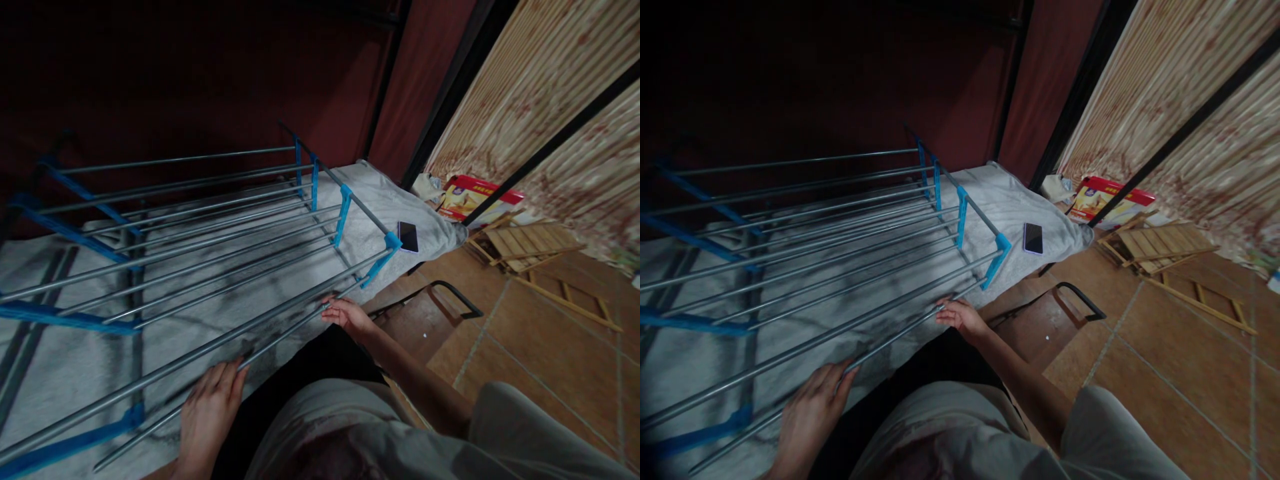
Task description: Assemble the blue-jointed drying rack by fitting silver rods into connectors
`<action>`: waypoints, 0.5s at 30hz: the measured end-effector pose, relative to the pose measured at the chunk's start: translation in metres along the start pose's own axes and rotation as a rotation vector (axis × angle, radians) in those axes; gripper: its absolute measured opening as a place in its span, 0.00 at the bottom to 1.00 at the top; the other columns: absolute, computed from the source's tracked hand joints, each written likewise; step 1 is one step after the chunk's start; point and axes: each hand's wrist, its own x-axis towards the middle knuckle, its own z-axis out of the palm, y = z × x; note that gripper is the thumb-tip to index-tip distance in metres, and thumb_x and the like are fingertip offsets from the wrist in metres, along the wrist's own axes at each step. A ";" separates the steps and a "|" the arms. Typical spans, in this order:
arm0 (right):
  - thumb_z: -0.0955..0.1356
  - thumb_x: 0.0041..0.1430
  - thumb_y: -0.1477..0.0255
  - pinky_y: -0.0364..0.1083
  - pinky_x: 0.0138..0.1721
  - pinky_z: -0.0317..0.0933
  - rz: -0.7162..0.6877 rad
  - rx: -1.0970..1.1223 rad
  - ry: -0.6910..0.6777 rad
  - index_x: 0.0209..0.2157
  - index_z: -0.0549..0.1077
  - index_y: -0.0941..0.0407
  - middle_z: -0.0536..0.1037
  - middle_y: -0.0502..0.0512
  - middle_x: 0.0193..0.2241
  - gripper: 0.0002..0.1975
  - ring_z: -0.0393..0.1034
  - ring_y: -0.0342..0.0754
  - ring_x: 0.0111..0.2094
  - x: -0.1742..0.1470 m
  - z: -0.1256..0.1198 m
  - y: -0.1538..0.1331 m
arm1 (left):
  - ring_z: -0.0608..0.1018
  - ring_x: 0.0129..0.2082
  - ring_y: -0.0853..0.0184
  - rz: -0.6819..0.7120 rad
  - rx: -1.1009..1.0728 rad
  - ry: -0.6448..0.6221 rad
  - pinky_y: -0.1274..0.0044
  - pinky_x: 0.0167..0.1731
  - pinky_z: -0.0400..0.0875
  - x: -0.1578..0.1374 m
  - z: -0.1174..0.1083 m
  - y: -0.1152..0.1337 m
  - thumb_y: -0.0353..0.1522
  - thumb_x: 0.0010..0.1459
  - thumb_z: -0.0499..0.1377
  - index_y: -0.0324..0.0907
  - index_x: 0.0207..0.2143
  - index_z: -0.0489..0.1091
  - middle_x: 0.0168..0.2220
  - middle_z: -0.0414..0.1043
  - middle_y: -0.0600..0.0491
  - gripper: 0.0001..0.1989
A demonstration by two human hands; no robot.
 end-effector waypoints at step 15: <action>0.75 0.45 0.62 0.46 0.34 0.67 -0.055 -0.226 0.192 0.34 0.75 0.56 0.80 0.53 0.30 0.16 0.71 0.45 0.28 -0.019 -0.018 -0.007 | 0.76 0.36 0.59 -0.031 -0.021 -0.039 0.69 0.40 0.67 0.009 -0.006 0.003 0.37 0.70 0.49 0.37 0.47 0.73 0.34 0.75 0.48 0.17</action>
